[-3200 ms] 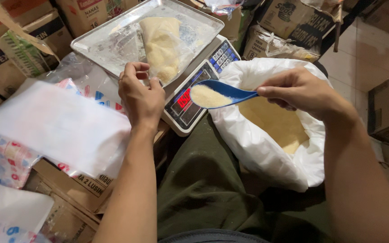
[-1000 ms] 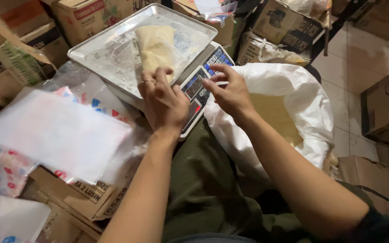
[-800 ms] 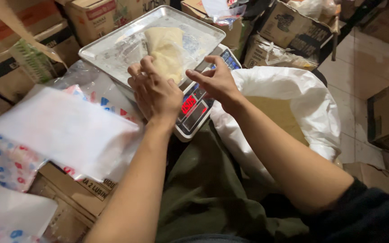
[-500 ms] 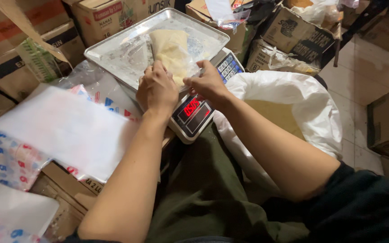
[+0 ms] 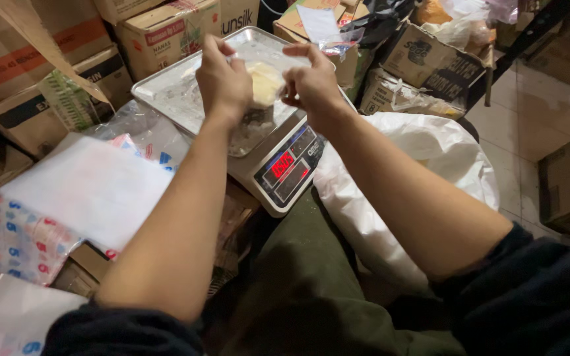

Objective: The person scoops a yellow powder from a large sack into small plastic bags using a blue scoop. They place each bag on a digital scale to check the weight, adding or removing powder as needed, then tie the bags closed and set them aside.

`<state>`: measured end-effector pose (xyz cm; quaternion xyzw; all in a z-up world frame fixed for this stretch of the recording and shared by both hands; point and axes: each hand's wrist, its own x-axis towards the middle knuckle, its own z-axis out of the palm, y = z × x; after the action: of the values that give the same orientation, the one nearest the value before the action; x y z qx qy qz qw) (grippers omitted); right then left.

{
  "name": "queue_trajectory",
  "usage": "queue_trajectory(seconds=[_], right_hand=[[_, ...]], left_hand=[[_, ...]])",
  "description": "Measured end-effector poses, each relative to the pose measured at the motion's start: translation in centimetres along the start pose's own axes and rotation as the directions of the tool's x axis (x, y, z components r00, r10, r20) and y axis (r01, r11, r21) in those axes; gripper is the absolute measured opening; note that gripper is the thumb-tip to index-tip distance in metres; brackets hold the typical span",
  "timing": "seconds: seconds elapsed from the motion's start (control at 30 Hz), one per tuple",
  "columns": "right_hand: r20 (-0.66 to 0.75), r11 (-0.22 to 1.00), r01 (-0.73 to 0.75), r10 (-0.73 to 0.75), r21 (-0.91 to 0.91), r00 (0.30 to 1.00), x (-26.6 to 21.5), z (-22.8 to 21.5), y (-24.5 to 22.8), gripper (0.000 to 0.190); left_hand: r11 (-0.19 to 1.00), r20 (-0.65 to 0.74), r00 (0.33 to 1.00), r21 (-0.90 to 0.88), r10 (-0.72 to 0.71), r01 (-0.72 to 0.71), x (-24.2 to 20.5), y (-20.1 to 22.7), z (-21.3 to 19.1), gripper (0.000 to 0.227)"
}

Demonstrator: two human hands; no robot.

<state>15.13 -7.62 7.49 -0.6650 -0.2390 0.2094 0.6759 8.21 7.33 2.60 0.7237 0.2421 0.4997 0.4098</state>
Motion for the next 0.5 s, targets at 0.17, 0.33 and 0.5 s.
queue_trajectory(seconds=[0.17, 0.33, 0.5], right_hand=[[0.078, 0.989, 0.025, -0.037, 0.145, 0.996, 2.0, -1.0, -4.5, 0.044], [0.159, 0.977, 0.033, -0.067, 0.211, 0.985, 2.8, -2.3, -7.4, 0.039], [0.139, 0.953, 0.104, -0.148, 0.284, 0.979, 3.4, -4.3, -8.7, 0.021]], left_hand=[[0.986, 0.072, 0.990, -0.111, -0.119, 0.127, 5.6, 3.6, 0.3, 0.015], [0.935, 0.184, 0.959, -0.242, -0.217, 0.259, 8.2, 7.4, 0.3, 0.010], [0.926, 0.322, 0.925, -0.245, -0.202, 0.287, 10.6, 8.0, 2.6, 0.007]])
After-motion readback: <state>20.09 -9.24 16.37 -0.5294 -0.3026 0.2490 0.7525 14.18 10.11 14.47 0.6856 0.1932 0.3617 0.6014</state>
